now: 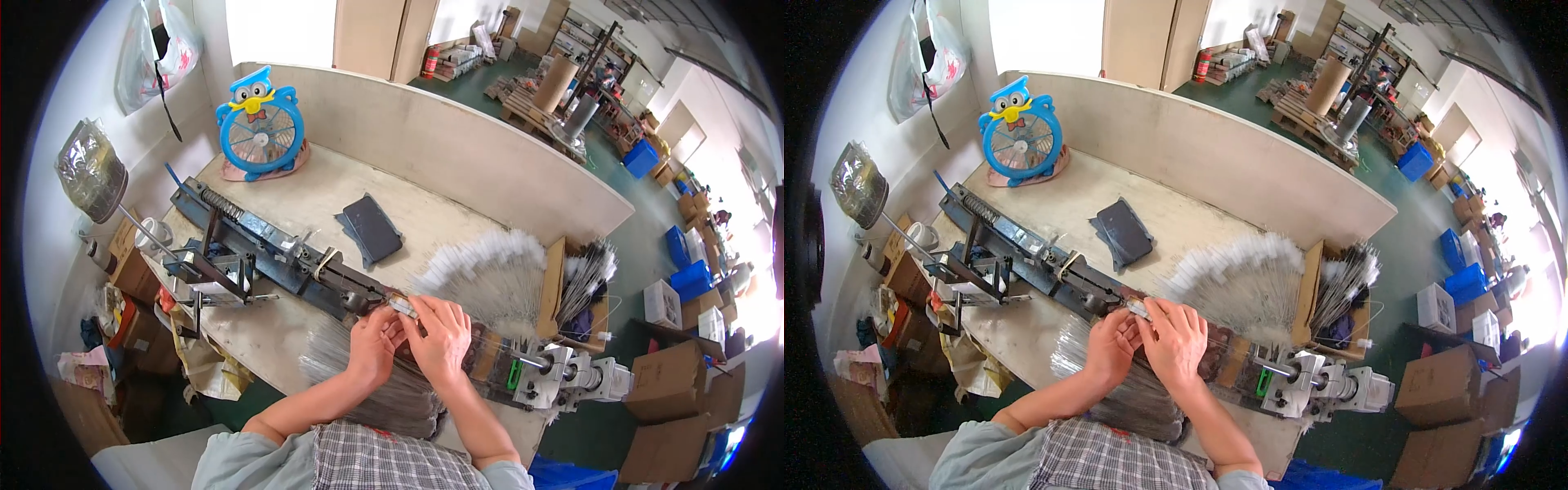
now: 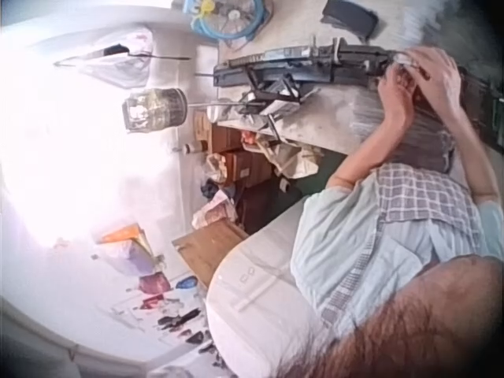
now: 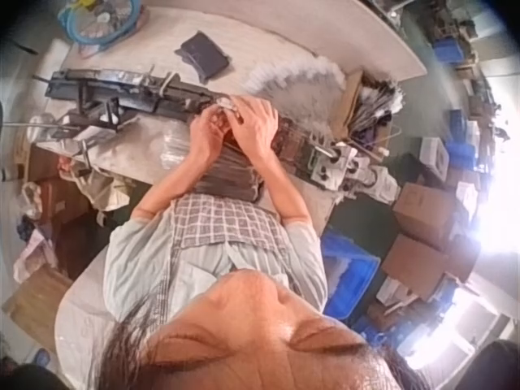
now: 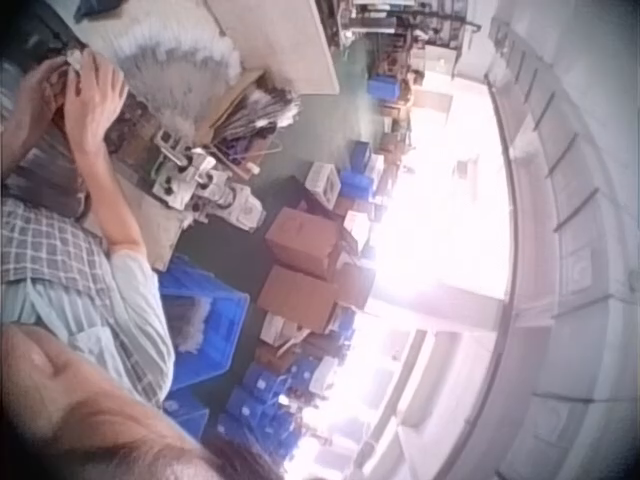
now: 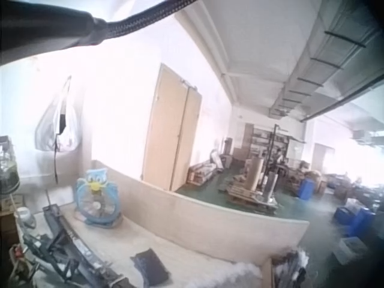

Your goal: Assembling small white brush heads onto plastic components using an industrial assembly machine on a factory floor.

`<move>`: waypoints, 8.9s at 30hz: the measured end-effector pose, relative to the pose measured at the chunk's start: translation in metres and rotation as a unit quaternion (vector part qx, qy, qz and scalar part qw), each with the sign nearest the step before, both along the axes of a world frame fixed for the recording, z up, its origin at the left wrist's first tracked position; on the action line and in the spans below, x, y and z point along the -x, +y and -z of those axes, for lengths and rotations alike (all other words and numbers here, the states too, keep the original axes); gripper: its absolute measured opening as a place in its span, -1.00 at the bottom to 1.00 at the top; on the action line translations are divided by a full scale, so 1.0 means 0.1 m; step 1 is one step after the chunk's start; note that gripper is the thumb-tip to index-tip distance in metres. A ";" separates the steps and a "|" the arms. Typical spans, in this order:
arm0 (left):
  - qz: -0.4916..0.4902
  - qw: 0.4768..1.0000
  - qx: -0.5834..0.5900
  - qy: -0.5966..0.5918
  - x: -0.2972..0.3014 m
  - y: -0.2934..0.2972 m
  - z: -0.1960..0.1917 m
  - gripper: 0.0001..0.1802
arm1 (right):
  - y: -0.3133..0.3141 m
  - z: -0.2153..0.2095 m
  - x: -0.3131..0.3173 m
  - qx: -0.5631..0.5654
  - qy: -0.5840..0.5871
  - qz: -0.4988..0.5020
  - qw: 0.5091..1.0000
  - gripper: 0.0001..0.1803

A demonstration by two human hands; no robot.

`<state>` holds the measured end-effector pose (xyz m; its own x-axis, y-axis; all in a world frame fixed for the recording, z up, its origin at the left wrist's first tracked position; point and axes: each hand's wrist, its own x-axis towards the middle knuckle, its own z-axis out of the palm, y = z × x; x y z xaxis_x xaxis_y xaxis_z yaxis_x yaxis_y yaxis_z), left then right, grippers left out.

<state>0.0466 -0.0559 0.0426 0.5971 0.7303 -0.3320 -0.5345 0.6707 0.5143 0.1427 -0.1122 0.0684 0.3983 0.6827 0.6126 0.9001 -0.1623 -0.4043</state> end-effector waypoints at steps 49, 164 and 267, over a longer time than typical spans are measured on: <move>-0.007 0.999 -0.006 0.050 -0.04 0.01 -0.09 -0.77 | -0.10 -0.15 -0.12 0.014 0.003 -0.062 0.998 -0.73; 0.060 0.978 -0.093 0.178 0.83 0.53 -0.01 -0.57 | 0.46 -0.07 -0.16 0.145 0.052 -0.162 0.975 -0.92; 0.040 0.998 -0.044 0.028 0.03 0.09 0.06 -0.58 | 0.14 -0.15 -0.03 0.071 0.030 -0.070 0.995 -0.70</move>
